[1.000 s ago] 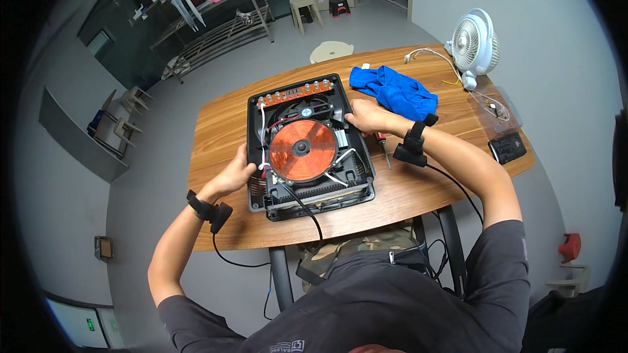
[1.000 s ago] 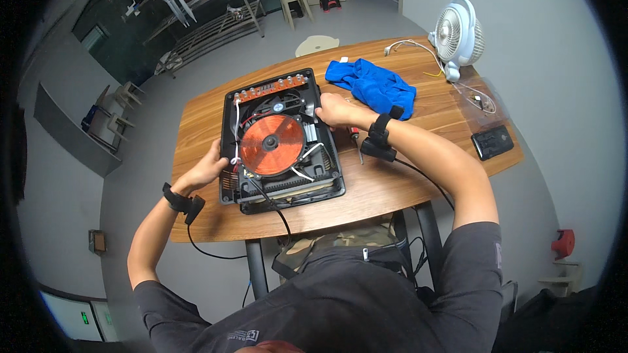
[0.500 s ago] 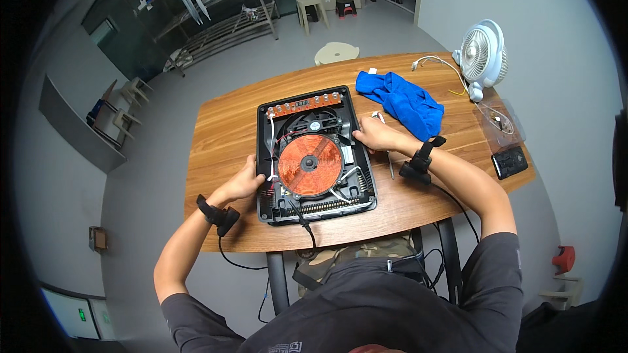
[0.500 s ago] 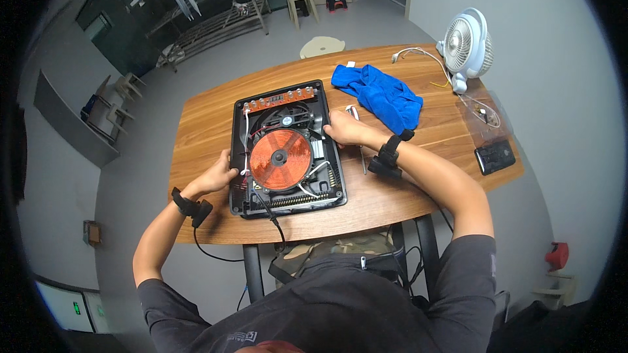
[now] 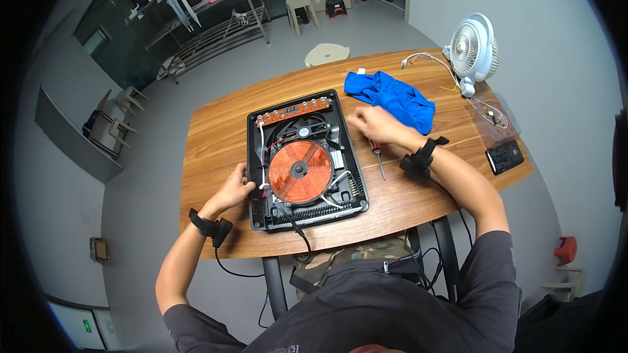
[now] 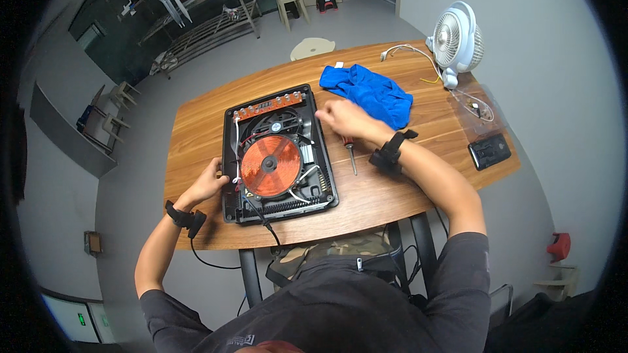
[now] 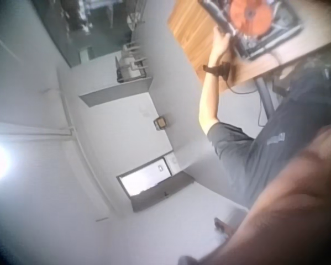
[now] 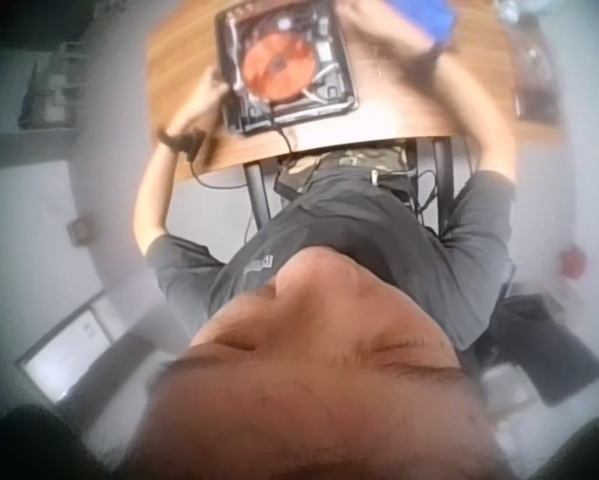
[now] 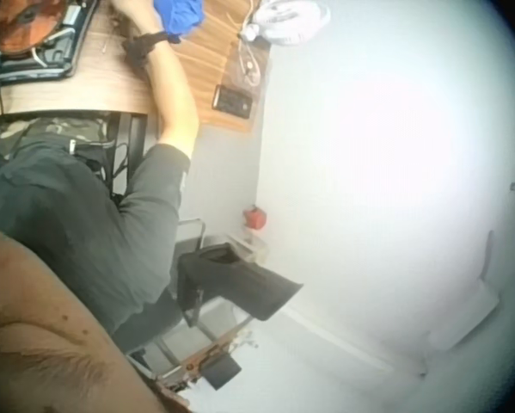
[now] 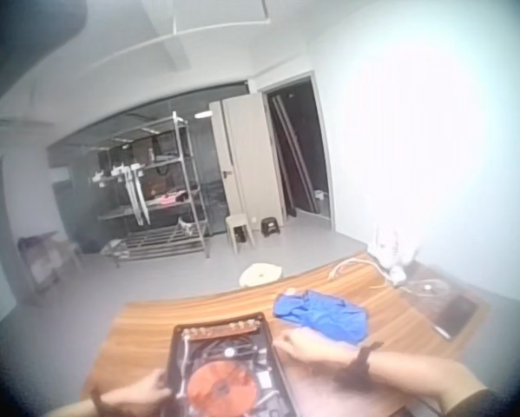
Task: The person uses a screwdriver to remove screws from the bottom cover of a black electronic device, then removes the cover to expose the internal components including a copper-colored disc. The person continues to unscrew internal parts.
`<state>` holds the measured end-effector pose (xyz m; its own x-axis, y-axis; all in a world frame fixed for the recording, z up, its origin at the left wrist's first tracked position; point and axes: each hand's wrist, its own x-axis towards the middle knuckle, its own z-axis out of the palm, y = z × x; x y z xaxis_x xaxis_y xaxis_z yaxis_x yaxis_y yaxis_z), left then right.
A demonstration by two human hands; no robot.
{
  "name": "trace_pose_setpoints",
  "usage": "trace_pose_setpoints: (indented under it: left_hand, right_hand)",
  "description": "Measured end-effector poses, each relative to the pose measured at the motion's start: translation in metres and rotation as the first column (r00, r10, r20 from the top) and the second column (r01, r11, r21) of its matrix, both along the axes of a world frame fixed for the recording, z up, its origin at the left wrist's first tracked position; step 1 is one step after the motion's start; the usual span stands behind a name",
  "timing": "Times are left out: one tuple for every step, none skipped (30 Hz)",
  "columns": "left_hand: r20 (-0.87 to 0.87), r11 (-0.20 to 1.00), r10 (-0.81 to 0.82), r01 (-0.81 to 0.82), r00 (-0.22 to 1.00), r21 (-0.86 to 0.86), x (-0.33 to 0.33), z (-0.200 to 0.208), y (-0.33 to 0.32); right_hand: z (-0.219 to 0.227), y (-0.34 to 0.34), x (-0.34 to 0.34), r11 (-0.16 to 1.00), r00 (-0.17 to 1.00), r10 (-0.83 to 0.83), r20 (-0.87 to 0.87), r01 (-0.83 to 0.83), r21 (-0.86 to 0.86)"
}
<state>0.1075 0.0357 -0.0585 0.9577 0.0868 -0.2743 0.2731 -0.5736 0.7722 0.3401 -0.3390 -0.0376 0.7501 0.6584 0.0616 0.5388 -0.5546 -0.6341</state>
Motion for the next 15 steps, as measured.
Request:
trace_pose_setpoints:
  left_hand:
    - [0.011, 1.0, -0.005, 0.005, 1.0, 0.01, -0.002, -0.004, 0.004]
    - [0.033, 1.0, -0.02, 0.019, 0.999, 0.008, 0.002, -0.007, 0.005]
    - [0.052, 1.0, -0.028, 0.028, 0.998, 0.007, 0.002, -0.009, 0.006]
    - [0.072, 0.999, -0.036, 0.036, 0.997, 0.007, 0.003, -0.011, 0.008]
    - [0.056, 0.999, -0.033, 0.031, 0.998, 0.044, 0.002, -0.01, 0.009]
    - [0.042, 0.996, -0.037, 0.034, 0.998, 0.081, 0.005, -0.008, 0.008]
    - [0.029, 0.992, -0.041, 0.037, 0.999, 0.119, 0.008, -0.005, 0.007]
    - [0.052, 0.989, -0.008, 0.0, 0.999, 0.149, 0.008, -0.004, 0.005]
    - [0.076, 0.983, 0.025, -0.038, 0.997, 0.178, 0.008, -0.001, 0.003]
    - [0.101, 0.976, 0.057, -0.077, 0.993, 0.205, 0.008, 0.002, 0.001]
    - [0.074, 0.976, 0.084, -0.097, 0.994, 0.194, 0.009, 0.007, 0.001]
    - [0.067, 0.975, 0.074, -0.086, 0.995, 0.206, 0.01, 0.009, 0.001]
    - [0.06, 0.973, 0.063, -0.075, 0.996, 0.217, 0.01, 0.01, 0.001]
    - [0.054, 0.971, 0.059, -0.07, 0.997, 0.228, 0.01, 0.009, 0.002]
    - [0.068, 0.969, 0.029, -0.045, 0.997, 0.244, 0.009, 0.007, 0.005]
  right_hand:
    - [0.002, -0.004, 0.011, 1.0, 0.999, 0.001, 0.044, -0.002, 0.018]
    - [0.005, -0.016, 0.025, 0.999, 0.996, -0.011, 0.091, 0.008, 0.035]
    - [0.005, -0.025, 0.038, 0.999, 0.984, -0.032, 0.173, 0.033, -0.004]
    - [0.003, -0.035, 0.048, 0.997, 0.966, -0.048, 0.255, 0.061, -0.041]
    - [0.003, -0.047, 0.054, 0.997, 0.931, -0.056, 0.362, 0.072, -0.029]
    - [-0.002, -0.058, 0.064, 0.986, 0.912, -0.083, 0.403, 0.135, -0.102]
    - [-0.007, -0.067, 0.073, 0.969, 0.89, -0.097, 0.445, 0.187, -0.161]
    - [-0.007, -0.07, 0.075, 0.947, 0.87, -0.104, 0.481, 0.234, -0.219]
    - [-0.007, -0.072, 0.079, 0.922, 0.902, -0.095, 0.421, 0.239, -0.304]
    - [-0.007, -0.073, 0.082, 0.891, 0.929, -0.092, 0.358, 0.237, -0.386]
    - [-0.007, -0.072, 0.082, 0.856, 0.952, -0.091, 0.291, 0.224, -0.466]
    - [-0.012, -0.074, 0.084, 0.849, 0.967, -0.081, 0.241, 0.193, -0.491]
    - [-0.018, -0.076, 0.086, 0.842, 0.979, -0.071, 0.19, 0.161, -0.515]
    - [-0.02, -0.074, 0.086, 0.834, 0.989, -0.057, 0.14, 0.124, -0.538]
    - [-0.021, -0.073, 0.086, 0.799, 0.992, -0.044, 0.12, 0.107, -0.592]
